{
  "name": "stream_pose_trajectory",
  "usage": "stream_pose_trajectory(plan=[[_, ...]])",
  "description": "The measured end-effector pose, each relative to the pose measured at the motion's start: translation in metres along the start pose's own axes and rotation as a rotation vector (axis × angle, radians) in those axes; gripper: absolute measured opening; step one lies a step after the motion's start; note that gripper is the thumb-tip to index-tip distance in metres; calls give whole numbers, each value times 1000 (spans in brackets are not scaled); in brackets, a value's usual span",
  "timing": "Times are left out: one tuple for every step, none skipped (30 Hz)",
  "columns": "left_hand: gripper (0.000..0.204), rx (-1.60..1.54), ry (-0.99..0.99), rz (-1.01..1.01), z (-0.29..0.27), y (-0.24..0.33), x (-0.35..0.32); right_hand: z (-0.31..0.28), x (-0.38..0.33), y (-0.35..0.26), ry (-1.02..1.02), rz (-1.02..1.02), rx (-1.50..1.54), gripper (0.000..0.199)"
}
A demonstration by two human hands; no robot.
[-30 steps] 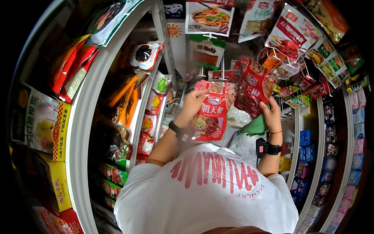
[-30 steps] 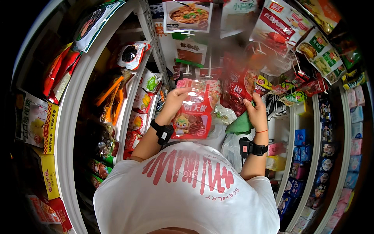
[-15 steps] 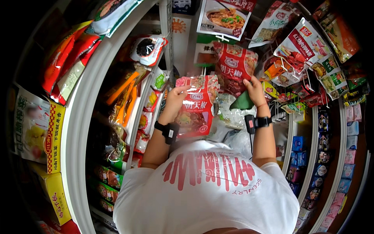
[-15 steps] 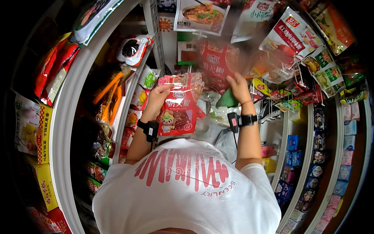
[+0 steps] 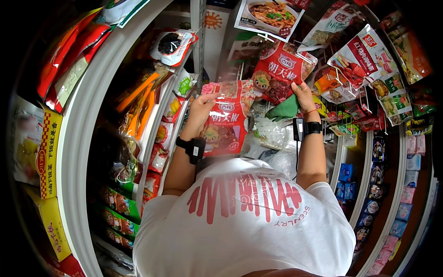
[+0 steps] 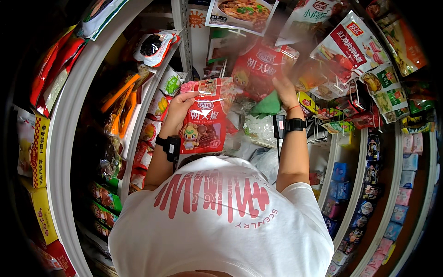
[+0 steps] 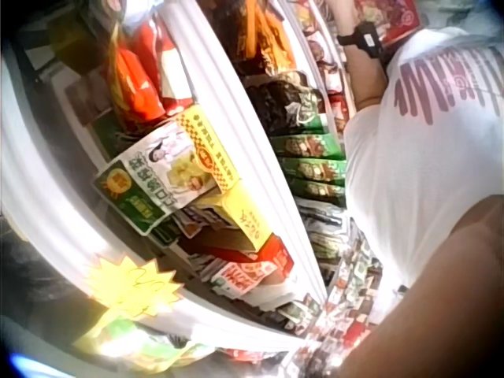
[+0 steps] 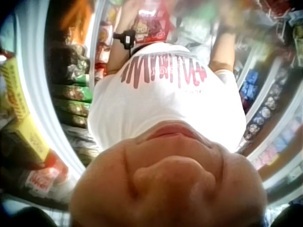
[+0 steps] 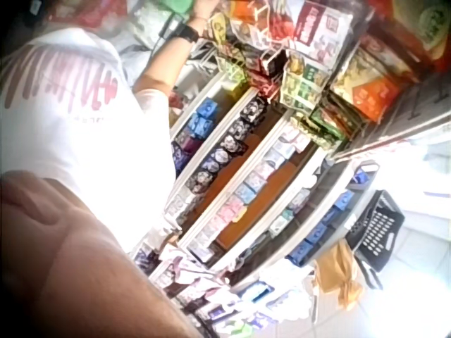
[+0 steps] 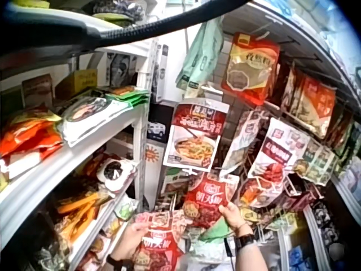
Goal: The person wipes the front of various packaged food items on a store shelf using a green cloth. They handle multiple red and orange snack packets, cleaning the surface of each one individually before placing them back on the shelf.
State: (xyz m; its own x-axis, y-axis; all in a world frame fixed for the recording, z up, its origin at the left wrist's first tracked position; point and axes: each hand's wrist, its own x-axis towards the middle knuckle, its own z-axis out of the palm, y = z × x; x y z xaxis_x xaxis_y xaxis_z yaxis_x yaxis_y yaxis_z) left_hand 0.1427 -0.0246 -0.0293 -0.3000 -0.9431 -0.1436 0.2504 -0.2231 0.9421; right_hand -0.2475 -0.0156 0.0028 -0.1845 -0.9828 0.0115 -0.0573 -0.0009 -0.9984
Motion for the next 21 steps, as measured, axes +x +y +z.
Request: stream_pose_trajectory(plan=[[26,-7,0,1,-2,-5,2,1,-3,-4,-6,-2,-11,34],[26,-14,-7,3,-1,-6,4,0,-5,-6,-5,-7,-23,35],[26,-14,-10,-8,0,-6,5,-5,-6,-5,2,-13,-40,35],[26,-13,-11,-18,2,-6,5,-11,-6,-2,8,-18,-56,35],[26,-10,-10,-27,3,-5,5,-12,-6,-1,11,-24,-70,36],[26,-11,-14,-25,4,-5,8,-13,-5,-1,15,-34,-55,35],[26,-12,-17,-22,4,-7,11,-14,-3,-1,18,-44,-41,35],[26,-14,-21,-20,5,-7,13,-15,-2,0,22,-53,-27,35],[26,4,-23,-21,6,-6,14,-16,0,2,41,-44,-34,35],[26,22,-25,-22,6,-4,15,-16,3,4,60,-36,-40,35],[26,38,-25,-23,7,-2,15,-16,5,6,77,-26,-48,35],[26,38,-27,-24,8,-1,16,-16,8,8,85,-25,-50,35],[26,37,-28,-25,9,-1,17,-17,10,10,92,-24,-51,35],[26,37,-27,-27,9,-1,17,-15,13,11,97,-22,-53,35],[27,42,-28,-17,8,-1,17,-14,15,12,109,-23,-42,34],[27,47,-29,-6,7,-1,18,-13,17,12,121,-24,-32,34],[27,51,-31,3,7,-1,18,-12,18,12,134,-25,-23,34],[27,44,-30,-1,6,-2,18,-11,19,12,162,-39,-47,32],[27,37,-29,-6,5,-3,18,-10,21,12,189,-54,-72,31],[27,30,-25,-12,4,-4,19,-4,21,8,214,-67,-96,29],[27,22,-18,-18,3,-4,19,2,22,5,236,-98,-76,27]])
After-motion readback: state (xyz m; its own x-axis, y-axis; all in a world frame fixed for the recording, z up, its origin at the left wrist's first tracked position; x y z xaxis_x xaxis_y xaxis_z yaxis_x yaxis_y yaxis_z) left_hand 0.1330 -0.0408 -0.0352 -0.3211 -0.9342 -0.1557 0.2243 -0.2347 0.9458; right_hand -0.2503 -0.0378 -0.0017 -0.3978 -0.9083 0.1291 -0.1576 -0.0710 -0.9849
